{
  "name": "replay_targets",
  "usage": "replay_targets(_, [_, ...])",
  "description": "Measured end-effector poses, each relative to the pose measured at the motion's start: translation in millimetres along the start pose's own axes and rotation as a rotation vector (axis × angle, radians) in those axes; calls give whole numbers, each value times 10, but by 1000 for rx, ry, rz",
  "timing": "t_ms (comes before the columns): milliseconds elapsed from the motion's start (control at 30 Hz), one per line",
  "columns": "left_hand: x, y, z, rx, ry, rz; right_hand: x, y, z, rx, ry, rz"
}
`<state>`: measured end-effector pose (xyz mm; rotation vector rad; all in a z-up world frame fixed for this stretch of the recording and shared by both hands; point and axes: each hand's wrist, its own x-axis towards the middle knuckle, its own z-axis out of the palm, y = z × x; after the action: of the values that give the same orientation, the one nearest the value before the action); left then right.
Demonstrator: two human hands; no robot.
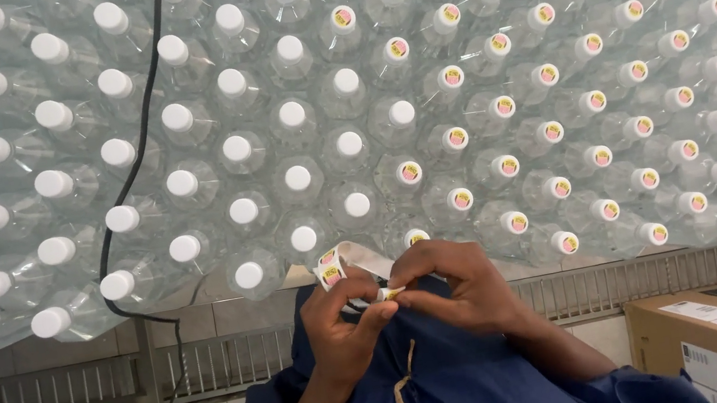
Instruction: Manually applying small circular stickers to the caps of plastic water bottles arranged in a large grid on a production table.
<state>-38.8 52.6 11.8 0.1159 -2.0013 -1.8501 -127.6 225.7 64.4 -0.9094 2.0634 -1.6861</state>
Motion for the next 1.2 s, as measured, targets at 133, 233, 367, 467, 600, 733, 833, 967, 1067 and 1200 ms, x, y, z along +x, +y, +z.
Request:
replay_targets(133, [-23, 21, -48, 87, -33, 42, -68, 96, 15, 90, 19, 10])
replay_targets(233, [-26, 52, -52, 88, -42, 148, -86, 94, 28, 145, 11, 21])
replay_targets(367, [-34, 40, -68, 115, -40, 219, -61, 47, 42, 80, 17, 1])
replay_targets(467, [-41, 20, -65, 162, -27, 235, -34, 20, 42, 21, 17, -34])
replay_targets(600, [-4, 81, -53, 176, 19, 208, -22, 3, 25, -54, 29, -59])
replay_targets(733, [-34, 46, -46, 192, 51, 185, -23, 86, -64, 20, 4, -28])
replay_targets(833, [-24, 53, -55, 198, 56, 171, 93, 214, -261, 83, -15, -10])
replay_targets(967, [-67, 57, -88, 140, 47, 173, 469, 447, -597, -157, 212, 81])
replay_targets(1067, [-96, 24, -100, 119, 38, 192, 843, 534, -745, -373, 252, 173])
replay_targets(1200, [-100, 9, -121, 114, 18, 210, 1135, 560, -747, -260, 267, 473])
